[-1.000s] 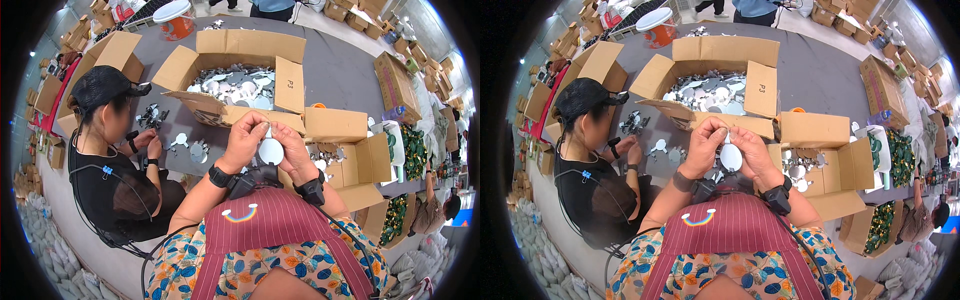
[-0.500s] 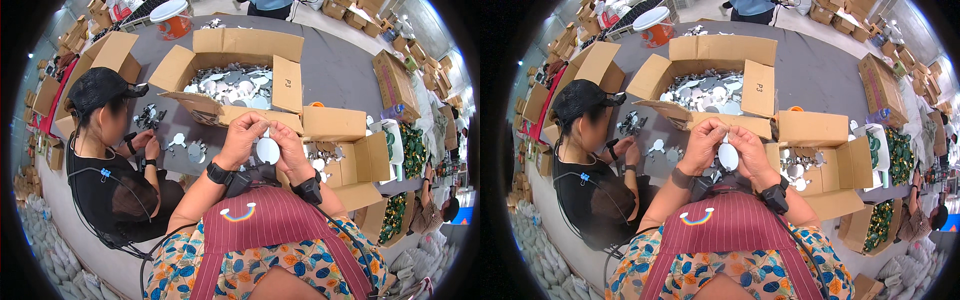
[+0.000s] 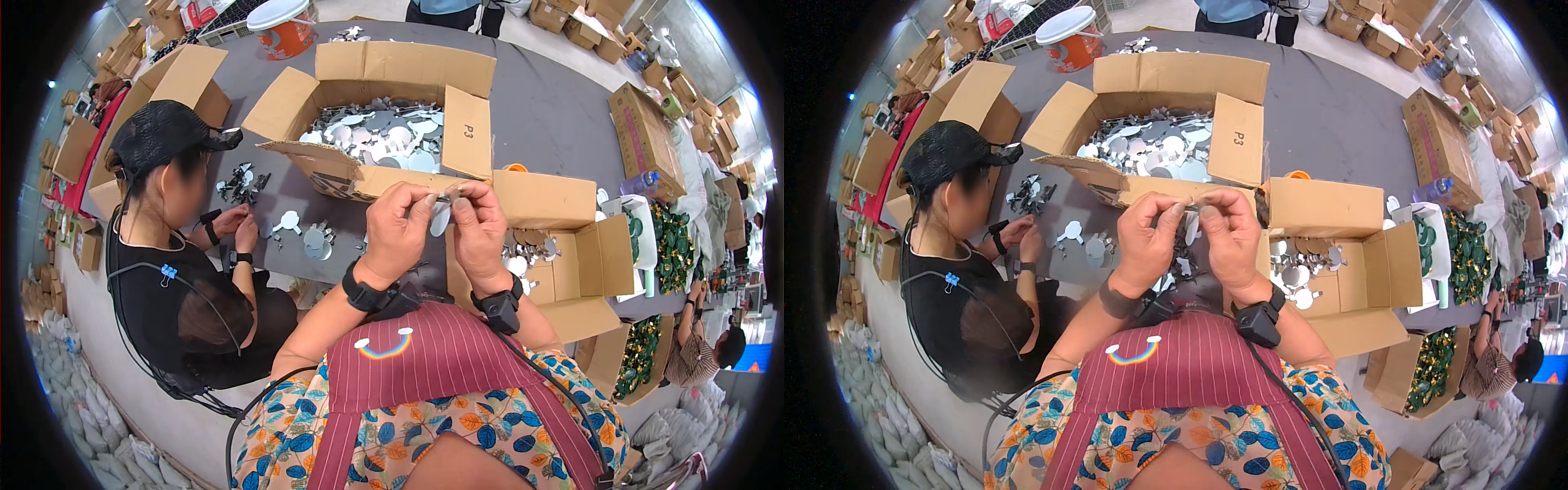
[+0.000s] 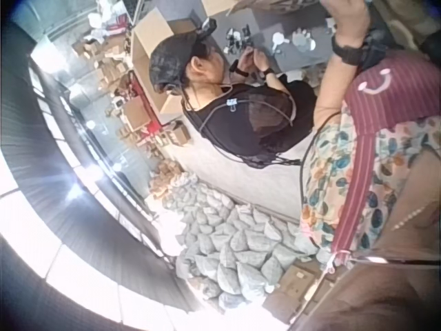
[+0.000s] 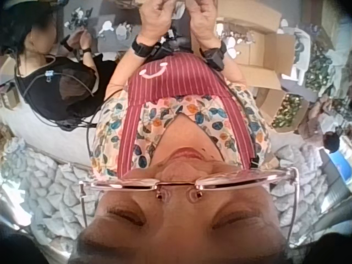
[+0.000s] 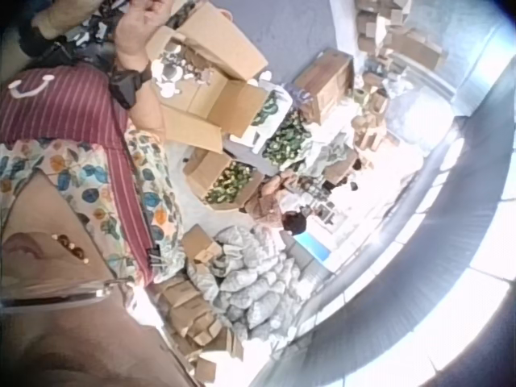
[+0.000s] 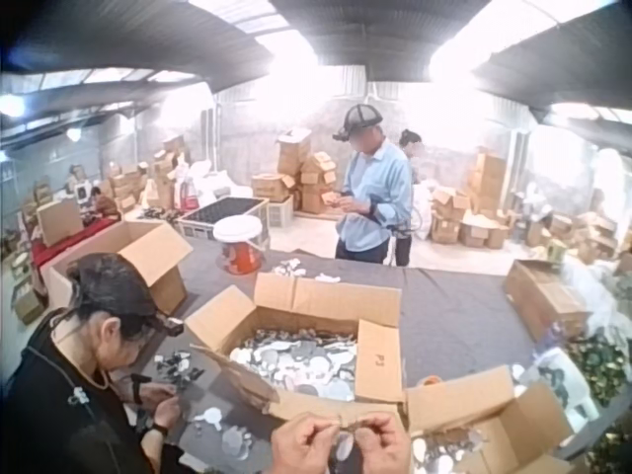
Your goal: The person picks up metal pieces from a box, peels off a protective white film, and places them into a separate box. They then snap black plastic parts onto the metal pieces and place the assembled units into the box.
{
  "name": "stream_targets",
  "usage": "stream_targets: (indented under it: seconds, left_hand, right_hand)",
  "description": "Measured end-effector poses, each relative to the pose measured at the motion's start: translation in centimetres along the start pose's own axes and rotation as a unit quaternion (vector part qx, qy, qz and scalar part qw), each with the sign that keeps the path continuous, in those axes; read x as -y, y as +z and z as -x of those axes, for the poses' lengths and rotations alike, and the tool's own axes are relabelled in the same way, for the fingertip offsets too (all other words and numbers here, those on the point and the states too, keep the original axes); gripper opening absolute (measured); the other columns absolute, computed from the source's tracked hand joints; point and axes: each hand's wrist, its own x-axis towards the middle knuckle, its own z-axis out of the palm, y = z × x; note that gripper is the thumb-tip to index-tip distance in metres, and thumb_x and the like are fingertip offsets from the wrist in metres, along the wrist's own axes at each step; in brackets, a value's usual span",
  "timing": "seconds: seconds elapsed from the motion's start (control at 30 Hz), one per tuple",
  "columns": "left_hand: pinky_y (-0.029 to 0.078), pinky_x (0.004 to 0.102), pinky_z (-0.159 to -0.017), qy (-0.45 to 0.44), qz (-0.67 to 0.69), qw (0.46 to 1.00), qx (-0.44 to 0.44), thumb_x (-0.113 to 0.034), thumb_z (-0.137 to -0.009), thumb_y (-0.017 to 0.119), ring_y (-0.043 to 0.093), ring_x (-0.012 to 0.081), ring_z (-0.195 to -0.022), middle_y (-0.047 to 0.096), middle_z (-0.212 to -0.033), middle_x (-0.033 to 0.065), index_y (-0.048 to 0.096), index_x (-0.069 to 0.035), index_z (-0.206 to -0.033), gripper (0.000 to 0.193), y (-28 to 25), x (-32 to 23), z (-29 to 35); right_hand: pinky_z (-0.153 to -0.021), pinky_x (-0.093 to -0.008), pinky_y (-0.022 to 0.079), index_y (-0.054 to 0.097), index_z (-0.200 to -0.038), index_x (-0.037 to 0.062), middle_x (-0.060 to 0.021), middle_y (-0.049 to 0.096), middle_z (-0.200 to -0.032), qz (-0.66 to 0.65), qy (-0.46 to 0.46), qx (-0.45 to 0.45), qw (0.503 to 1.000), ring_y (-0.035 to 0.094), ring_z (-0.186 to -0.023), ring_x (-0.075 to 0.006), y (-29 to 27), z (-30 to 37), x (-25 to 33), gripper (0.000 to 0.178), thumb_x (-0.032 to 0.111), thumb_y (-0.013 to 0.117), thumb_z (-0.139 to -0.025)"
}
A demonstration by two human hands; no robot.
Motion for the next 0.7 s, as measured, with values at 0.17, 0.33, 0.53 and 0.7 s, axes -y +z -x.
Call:
stream_targets:
  seconds: [0.17, 0.33, 0.53, 0.7]
  left_hand:
    - [0.04, 0.0226, -0.054, -0.171, 0.276, 0.942, 0.086, -0.017, -0.093, 0.05, 0.049, 0.0086, -0.06, 0.054, -0.067, 0.0022, 0.056, -0.001, -0.08, 0.022, -0.9, 0.0, 0.6]
    - [0.037, 0.0196, -0.051, -0.185, 0.245, 0.948, 0.082, -0.026, -0.096, 0.046, 0.046, 0.0065, -0.057, 0.05, -0.065, 0.0005, 0.052, -0.003, -0.08, 0.029, -1.4, -0.8, -0.2]
    - [0.035, 0.0179, -0.052, -0.131, 0.164, 0.963, 0.17, -0.021, -0.086, 0.063, 0.043, 0.0032, -0.061, 0.049, -0.069, -0.003, 0.05, -0.005, -0.078, 0.022, -0.8, -0.8, 0.1]
    - [0.036, 0.0178, -0.055, -0.179, 0.309, 0.909, 0.217, -0.02, -0.086, 0.065, 0.044, 0.0039, -0.061, 0.048, -0.068, -0.0039, 0.05, -0.006, -0.077, 0.021, -0.8, -0.6, 0.5]
  right_hand:
    - [-0.078, -0.0227, 0.042, 0.05, -0.103, 0.0012, -0.0042, 0.057, -0.097, -0.098, -0.008, 0.006, 0.995, 0.052, -0.085, -0.0087, -0.2, -0.3, 1.1, 0.017, 0.012, 0.055, -0.091]
    - [-0.085, -0.0274, 0.041, 0.05, -0.103, 0.001, -0.0068, 0.056, -0.101, -0.008, -0.058, 0.091, 0.994, 0.052, -0.093, -0.0116, -0.3, -0.4, 1.7, 0.019, 0.015, 0.055, -0.091]
    - [-0.083, -0.0265, 0.043, 0.049, -0.105, 0.0018, -0.0079, 0.054, -0.101, 0.089, -0.107, 0.158, 0.977, 0.052, -0.093, -0.0125, -0.7, -0.4, 2.5, 0.018, 0.012, 0.054, -0.091]
    - [-0.081, -0.0266, 0.044, 0.049, -0.104, 0.0017, -0.0072, 0.053, -0.1, 0.092, -0.084, 0.204, 0.971, 0.052, -0.09, -0.0126, -1.0, 0.0, 3.1, 0.017, 0.01, 0.054, -0.091]
